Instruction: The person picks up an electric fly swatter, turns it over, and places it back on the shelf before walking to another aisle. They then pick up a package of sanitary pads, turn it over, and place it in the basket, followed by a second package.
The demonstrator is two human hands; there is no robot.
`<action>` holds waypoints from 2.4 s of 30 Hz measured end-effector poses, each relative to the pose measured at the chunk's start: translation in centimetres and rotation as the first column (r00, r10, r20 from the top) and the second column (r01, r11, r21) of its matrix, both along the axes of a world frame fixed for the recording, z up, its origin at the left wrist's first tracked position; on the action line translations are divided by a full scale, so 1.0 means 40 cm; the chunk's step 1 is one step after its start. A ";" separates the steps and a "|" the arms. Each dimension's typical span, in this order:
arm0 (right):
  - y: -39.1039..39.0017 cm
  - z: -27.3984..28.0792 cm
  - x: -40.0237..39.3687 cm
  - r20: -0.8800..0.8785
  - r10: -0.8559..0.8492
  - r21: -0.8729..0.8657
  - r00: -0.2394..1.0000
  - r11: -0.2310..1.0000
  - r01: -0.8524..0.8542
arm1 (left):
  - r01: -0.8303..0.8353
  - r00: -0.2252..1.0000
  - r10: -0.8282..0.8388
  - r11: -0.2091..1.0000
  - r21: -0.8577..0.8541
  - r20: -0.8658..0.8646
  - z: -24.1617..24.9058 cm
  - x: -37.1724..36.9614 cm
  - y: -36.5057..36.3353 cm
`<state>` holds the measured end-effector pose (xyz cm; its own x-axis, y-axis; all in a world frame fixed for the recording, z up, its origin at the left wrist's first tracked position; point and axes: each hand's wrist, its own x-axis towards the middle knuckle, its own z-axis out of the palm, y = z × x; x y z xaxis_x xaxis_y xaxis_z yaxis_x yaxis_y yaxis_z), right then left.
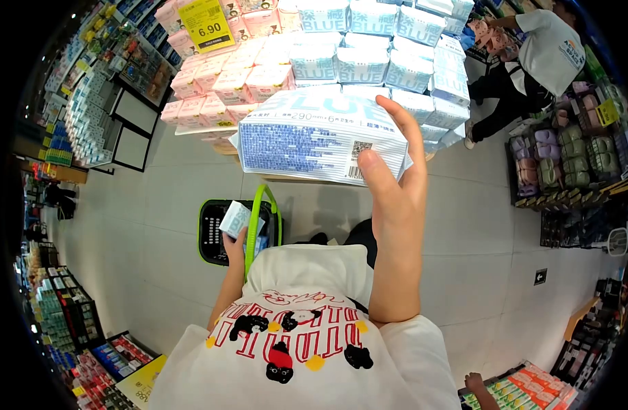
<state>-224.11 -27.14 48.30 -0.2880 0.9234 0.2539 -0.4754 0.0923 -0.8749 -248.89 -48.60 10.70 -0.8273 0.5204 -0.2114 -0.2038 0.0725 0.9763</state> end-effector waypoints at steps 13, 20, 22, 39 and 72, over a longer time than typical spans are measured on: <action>0.037 -0.003 -0.051 0.193 0.089 0.317 0.977 0.937 -0.147 | 0.044 0.998 -0.042 0.998 0.040 -0.052 0.001 0.012 0.045; 0.059 0.019 -0.056 0.343 -0.036 0.497 0.939 0.855 -0.149 | -0.062 0.992 0.075 0.990 0.123 -0.098 0.078 0.001 0.101; 0.055 0.024 -0.062 0.389 -0.176 0.641 0.904 0.757 -0.128 | -0.033 0.987 0.052 0.991 0.126 -0.153 0.116 -0.012 0.113; 0.046 0.003 -0.063 0.163 0.098 0.618 0.982 0.765 -0.179 | 0.052 0.941 0.074 0.932 0.358 -0.331 0.621 0.072 0.259; -0.051 -0.057 -0.220 0.421 -0.242 0.706 0.874 0.692 -0.149 | 0.068 0.973 0.047 0.877 0.476 -0.226 0.640 0.128 0.288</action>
<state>-232.90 -29.20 46.03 -0.5064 0.5362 0.6753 -0.0251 0.7737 -0.6331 -243.77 -37.09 36.28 -0.8162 0.5185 0.2549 0.0215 -0.4136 0.9102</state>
